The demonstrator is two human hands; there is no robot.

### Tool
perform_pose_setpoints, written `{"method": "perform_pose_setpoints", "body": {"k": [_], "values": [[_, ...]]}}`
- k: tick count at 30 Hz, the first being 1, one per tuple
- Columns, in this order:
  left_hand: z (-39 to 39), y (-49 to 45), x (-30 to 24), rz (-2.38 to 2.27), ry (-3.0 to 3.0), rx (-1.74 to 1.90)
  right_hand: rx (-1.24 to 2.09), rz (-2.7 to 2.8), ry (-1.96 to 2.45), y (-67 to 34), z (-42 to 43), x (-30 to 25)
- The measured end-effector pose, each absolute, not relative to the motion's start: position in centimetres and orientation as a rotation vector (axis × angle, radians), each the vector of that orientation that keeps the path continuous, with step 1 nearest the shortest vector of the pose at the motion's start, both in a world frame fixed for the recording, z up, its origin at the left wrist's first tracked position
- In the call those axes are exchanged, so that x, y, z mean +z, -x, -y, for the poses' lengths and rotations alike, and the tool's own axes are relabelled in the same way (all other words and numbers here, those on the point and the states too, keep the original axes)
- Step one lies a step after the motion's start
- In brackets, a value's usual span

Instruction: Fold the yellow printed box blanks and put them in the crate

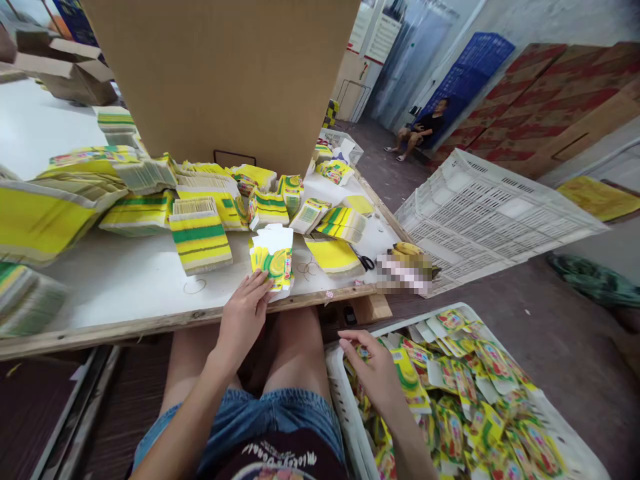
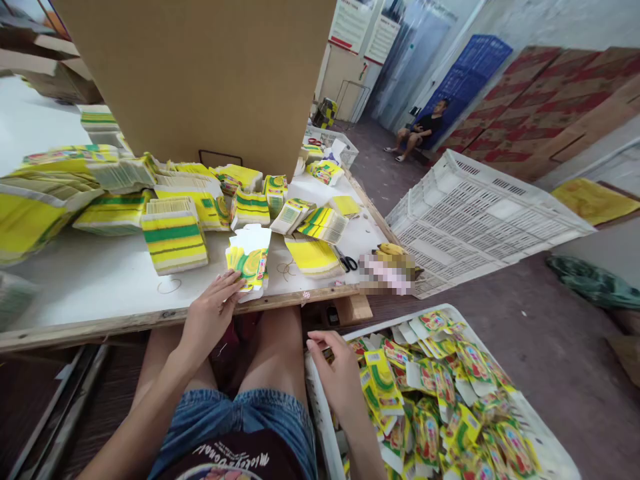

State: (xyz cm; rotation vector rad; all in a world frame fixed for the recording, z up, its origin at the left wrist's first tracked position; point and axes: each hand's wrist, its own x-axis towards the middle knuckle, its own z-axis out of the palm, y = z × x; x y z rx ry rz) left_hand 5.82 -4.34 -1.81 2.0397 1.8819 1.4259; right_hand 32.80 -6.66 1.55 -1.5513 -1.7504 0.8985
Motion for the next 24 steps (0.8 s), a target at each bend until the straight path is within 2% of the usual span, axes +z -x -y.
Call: {"method": "perform_pose_setpoints", "body": {"k": [3,6,10,14,17,20,24], "values": [[5.8,-7.1,-1.0,-1.746,-2.053,1.731,1.14,1.571,1.441,-30.2,6.8,2.3],[7.3,-9.6,-0.5,-1.339,-2.208,1.855,1.294,1.248,1.263,-29.0,6.6,2.6],[8.5,-12.6,-0.8,-0.844,-2.244,1.649,1.248,0.97,1.24,-29.3,6.3,2.3],[8.6,-13.7,-0.9,-0.893,-1.504,1.622,1.305,0.999,1.276,-29.9,7.0,1.6],[8.3,-13.7,-0.6,-0.721,-0.938,1.453,1.419,0.985,1.235,-29.4,7.7,1.0],[8.2,-13.5,0.0,-0.51,-0.728,1.219,1.499,1.015,1.204,-29.0,7.8,0.5],[8.4,-13.4,0.5,-0.471,-0.695,1.169,1.485,1.077,1.213,-29.2,7.5,0.5]]}}
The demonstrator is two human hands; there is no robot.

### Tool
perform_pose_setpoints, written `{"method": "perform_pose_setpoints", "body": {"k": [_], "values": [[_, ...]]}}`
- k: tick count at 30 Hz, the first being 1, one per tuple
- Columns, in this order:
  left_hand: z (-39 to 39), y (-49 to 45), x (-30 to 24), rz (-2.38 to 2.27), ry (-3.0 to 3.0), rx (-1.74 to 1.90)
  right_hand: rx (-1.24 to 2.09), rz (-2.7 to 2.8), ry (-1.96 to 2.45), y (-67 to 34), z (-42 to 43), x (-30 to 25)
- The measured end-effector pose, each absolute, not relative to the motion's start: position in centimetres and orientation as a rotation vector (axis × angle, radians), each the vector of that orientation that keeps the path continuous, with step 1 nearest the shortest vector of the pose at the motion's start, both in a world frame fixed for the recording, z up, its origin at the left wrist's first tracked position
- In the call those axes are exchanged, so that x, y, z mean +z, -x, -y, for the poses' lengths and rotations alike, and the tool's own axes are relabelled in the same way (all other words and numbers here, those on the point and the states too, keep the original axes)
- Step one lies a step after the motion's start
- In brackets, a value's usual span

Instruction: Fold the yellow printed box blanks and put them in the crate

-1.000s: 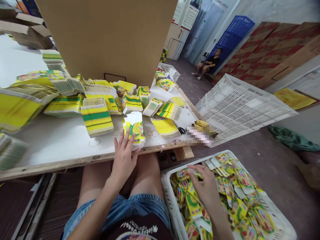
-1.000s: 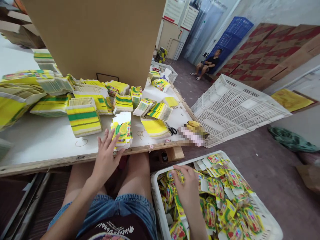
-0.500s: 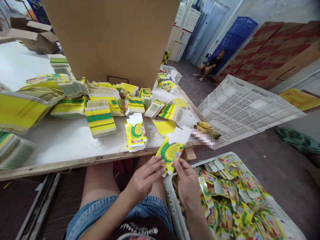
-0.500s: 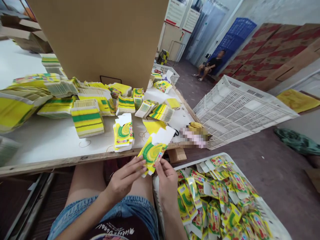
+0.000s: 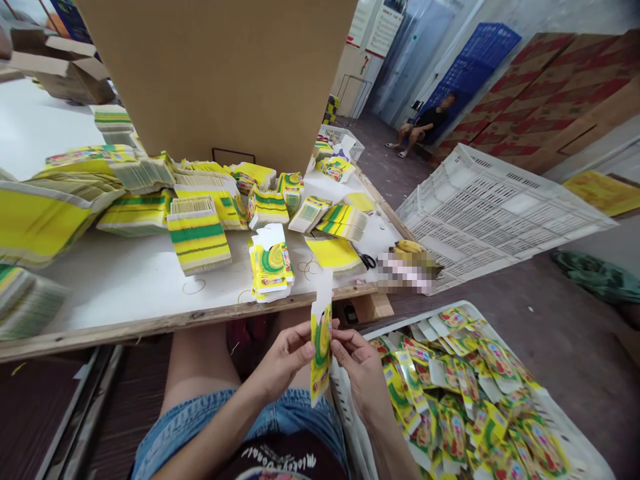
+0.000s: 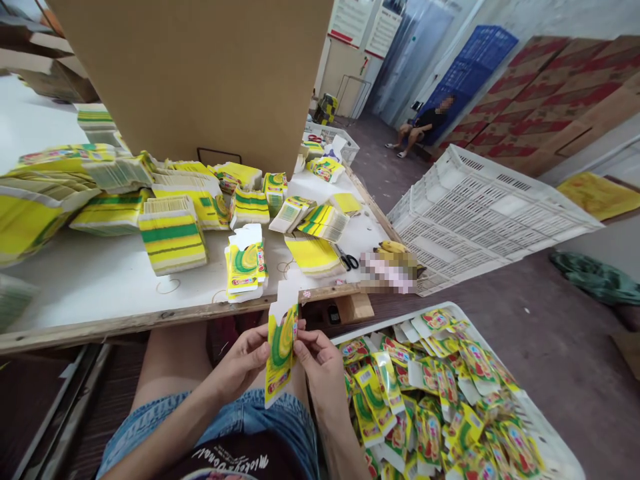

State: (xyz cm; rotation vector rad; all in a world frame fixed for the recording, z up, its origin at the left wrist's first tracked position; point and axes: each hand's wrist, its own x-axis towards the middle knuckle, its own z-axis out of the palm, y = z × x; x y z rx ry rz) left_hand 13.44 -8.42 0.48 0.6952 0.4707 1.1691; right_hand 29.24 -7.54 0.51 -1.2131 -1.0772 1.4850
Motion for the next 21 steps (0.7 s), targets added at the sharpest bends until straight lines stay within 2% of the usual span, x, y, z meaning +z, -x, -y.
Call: {"method": "perform_pose_setpoints", "body": {"k": [8,16,21], "values": [[8.2,-14.4,-0.8,-0.687,-0.596,1.249,1.507,1.09,1.241,-28.9,8.0,1.3],[8.3,-14.7,-0.8,-0.943,-0.804,1.353,1.209,1.217,1.393,-28.7,8.0,0.6],[8.5,-14.2,-0.5,-0.826,-0.913,1.256,1.213,1.331,1.223,-29.8,7.5,1.4]]}}
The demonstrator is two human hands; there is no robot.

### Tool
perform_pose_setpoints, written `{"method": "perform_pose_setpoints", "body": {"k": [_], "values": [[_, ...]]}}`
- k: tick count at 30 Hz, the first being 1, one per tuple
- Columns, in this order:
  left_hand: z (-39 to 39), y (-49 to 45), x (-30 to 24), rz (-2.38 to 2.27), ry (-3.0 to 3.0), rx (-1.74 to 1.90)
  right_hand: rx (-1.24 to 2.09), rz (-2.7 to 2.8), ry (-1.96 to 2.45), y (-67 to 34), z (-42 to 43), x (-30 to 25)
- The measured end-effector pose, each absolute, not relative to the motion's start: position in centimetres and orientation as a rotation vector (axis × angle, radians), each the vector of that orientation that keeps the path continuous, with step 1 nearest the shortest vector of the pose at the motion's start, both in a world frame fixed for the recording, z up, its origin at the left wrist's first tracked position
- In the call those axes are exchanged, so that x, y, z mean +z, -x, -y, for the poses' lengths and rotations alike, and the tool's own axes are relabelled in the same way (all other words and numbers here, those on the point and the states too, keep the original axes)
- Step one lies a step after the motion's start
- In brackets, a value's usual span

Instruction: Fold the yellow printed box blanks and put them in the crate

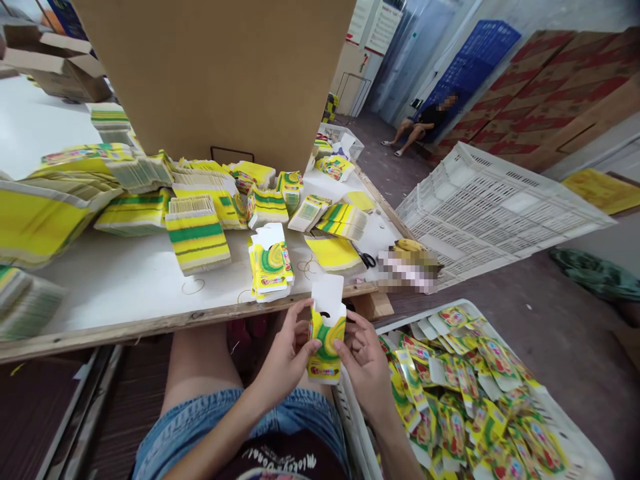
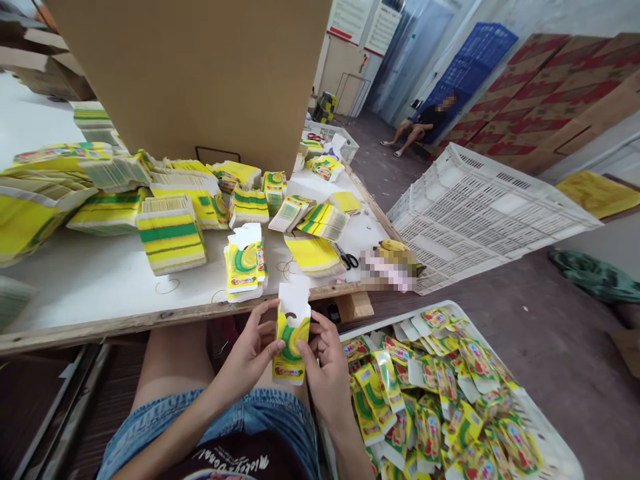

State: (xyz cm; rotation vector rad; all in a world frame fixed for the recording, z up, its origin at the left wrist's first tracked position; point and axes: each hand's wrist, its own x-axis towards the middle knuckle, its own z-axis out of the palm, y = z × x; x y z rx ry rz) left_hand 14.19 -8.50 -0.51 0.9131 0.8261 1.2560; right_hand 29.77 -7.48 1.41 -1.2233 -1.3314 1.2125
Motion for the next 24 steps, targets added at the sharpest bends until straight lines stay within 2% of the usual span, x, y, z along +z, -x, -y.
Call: {"method": "perform_pose_setpoints", "body": {"k": [6,12,16,22,24], "values": [[8.8,-14.0,-0.7,-0.671,-0.827,1.147,1.402,1.413,1.207,-31.7,7.1,2.8],[9.2,-14.2,-0.5,-0.609,-0.822,1.089,1.232,1.555,1.26,-32.5,6.5,3.0],[9.0,-14.2,-0.5,-0.568,-0.815,1.038,1.186,1.463,1.266,-32.4,6.6,2.5],[8.5,-14.5,-1.3,-0.745,-0.924,1.127,1.046,1.55,1.248,-32.8,6.4,3.0],[8.5,-14.6,-1.4,-0.814,-1.002,1.174,1.096,1.605,1.28,-33.0,6.2,3.1]]}}
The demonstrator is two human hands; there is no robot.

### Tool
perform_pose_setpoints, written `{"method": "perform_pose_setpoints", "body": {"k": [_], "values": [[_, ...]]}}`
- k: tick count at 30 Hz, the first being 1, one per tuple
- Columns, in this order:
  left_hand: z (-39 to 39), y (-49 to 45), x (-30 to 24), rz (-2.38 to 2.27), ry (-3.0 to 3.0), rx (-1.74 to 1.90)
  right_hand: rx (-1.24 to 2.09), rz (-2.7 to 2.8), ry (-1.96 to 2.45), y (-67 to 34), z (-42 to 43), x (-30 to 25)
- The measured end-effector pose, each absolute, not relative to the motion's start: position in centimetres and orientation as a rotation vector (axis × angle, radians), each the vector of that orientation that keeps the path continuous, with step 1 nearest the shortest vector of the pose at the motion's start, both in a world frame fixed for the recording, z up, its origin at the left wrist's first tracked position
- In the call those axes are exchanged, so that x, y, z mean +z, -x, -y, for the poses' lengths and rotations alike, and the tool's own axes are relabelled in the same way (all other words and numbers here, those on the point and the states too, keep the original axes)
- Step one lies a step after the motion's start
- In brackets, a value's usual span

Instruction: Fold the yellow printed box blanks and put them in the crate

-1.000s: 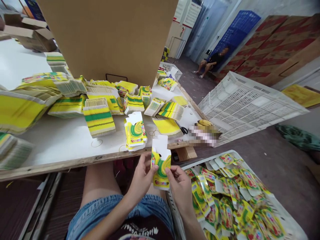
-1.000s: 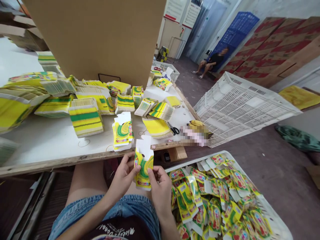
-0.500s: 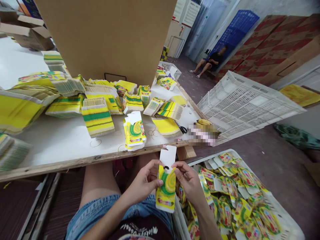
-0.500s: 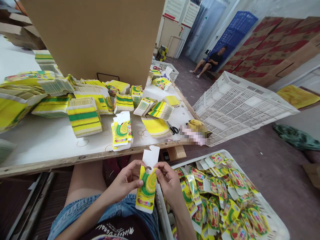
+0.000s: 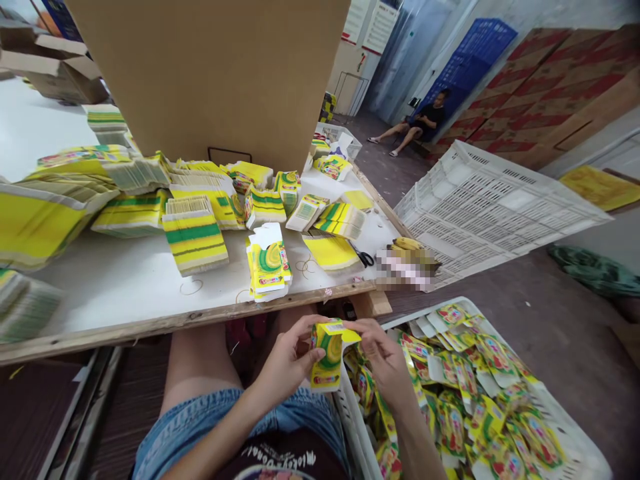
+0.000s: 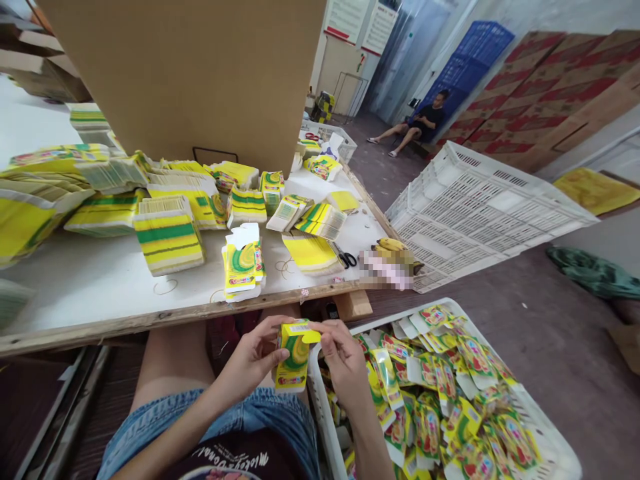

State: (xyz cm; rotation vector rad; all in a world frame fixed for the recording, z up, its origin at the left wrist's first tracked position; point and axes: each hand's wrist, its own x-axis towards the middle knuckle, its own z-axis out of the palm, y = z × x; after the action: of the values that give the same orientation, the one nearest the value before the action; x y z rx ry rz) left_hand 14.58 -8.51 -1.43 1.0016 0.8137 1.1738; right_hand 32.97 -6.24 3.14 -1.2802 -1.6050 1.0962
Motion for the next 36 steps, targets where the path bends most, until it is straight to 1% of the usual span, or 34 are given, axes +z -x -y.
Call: {"method": "perform_pose_setpoints", "body": {"k": [2,4,10,14,18,23,26,28,31,32,34,36], "values": [[8.6,-14.7,-1.5,-0.845,-1.052,1.183,1.212,1.636,1.359,-32.9,6.2,3.1],[8.7,-14.8,-1.4,-0.831,-1.065,1.152,1.253,1.659,1.422,-32.5,6.3,2.7],[8.7,-14.6,-1.0,-0.784,-0.982,1.109,1.098,1.715,1.553,-31.6,6.3,2.3],[8.6,-14.6,-0.7,-0.788,-0.84,1.12,1.142,1.703,1.479,-31.6,6.5,2.7],[8.5,-14.9,-0.4,-0.79,-0.783,1.114,1.005,1.662,1.448,-31.8,6.4,3.0],[9.0,-15.6,-0.7,-0.761,-0.821,1.166,1.165,1.415,1.309,-31.1,6.4,2.9],[9.2,-15.6,-0.6,-0.786,-0.978,1.174,1.131,1.418,1.256,-31.4,6.4,3.0],[8.9,-15.0,-0.2,-0.905,-1.233,1.226,0.966,1.524,1.332,-32.6,6.3,3.2],[7.7,-12.9,0.0,-1.272,-1.69,1.384,0.504,1.688,1.538,-35.5,6.1,3.4],[7.2,-11.9,-0.2,-1.434,-1.786,1.426,0.395,1.714,1.588,-36.3,6.0,3.4],[6.1,-10.1,-0.9,-1.741,-1.854,1.42,0.354,1.745,1.637,-37.2,6.0,3.2],[5.3,-8.6,-1.8,-1.867,-1.878,1.367,0.497,1.745,1.631,-36.8,6.1,2.8]]}}
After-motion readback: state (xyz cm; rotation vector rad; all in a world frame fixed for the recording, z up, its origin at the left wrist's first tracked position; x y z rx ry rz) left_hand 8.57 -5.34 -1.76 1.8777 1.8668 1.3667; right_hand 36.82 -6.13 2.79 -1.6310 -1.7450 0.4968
